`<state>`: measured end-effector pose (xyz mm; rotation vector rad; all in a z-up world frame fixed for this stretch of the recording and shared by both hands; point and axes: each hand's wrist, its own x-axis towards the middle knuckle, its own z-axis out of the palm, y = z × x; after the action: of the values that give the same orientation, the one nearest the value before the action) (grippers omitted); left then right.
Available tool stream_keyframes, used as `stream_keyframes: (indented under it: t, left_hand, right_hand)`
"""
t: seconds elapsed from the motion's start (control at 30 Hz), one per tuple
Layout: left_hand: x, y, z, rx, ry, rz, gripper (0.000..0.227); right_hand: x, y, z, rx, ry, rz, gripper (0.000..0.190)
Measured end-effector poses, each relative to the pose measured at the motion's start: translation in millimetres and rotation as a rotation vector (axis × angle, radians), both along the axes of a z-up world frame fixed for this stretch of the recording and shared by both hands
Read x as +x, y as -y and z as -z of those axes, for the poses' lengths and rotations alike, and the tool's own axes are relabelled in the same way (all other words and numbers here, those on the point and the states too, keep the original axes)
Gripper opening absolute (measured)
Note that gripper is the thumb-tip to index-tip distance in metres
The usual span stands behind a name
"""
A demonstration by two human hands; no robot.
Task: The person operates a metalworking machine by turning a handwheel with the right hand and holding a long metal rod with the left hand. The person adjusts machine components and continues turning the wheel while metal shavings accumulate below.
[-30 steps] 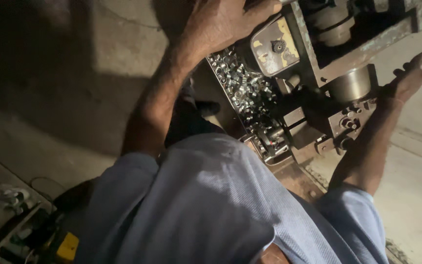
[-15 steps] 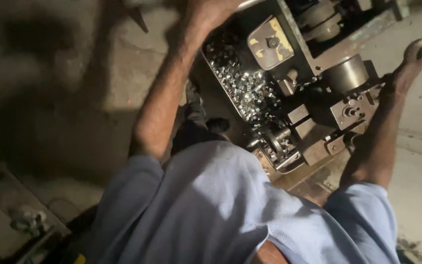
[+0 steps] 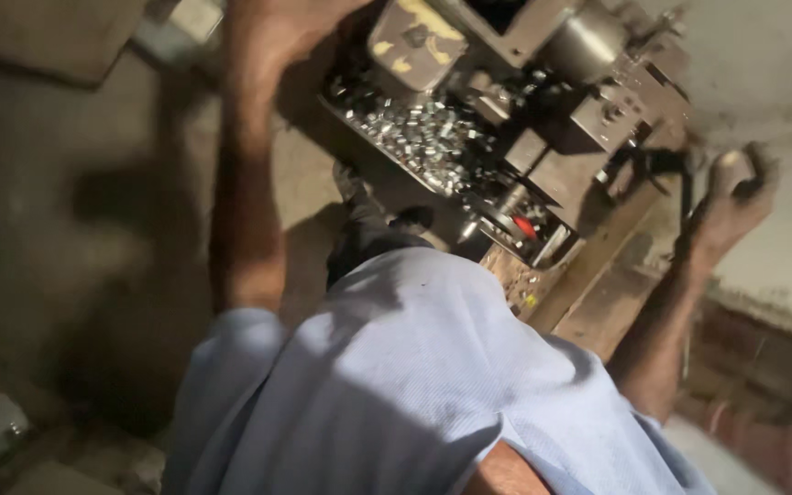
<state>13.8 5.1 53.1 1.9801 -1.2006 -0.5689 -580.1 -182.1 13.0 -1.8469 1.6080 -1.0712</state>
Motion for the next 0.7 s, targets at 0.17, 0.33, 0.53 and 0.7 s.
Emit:
stream_keyframes:
  t: [0.17,0.33,0.53,0.7]
  left_hand:
    - [-1,8,-16,0.051,-0.018,0.109,0.035]
    - [0,14,-28,0.112,-0.059,0.156,0.039]
    - [-10,15,-39,0.217,-0.014,0.055,0.044]
    - [-10,17,-48,0.205,0.021,0.086,0.044]
  right_hand:
    - [-43,-113,11,0.172,-0.202,0.286,0.061]
    - [-13,-183,32,0.012,-0.664,0.173,0.101]
    - [-27,-179,33,-0.064,-0.707,0.366,0.069]
    - [-73,-154,-13,0.489,-0.552,0.591,0.087]
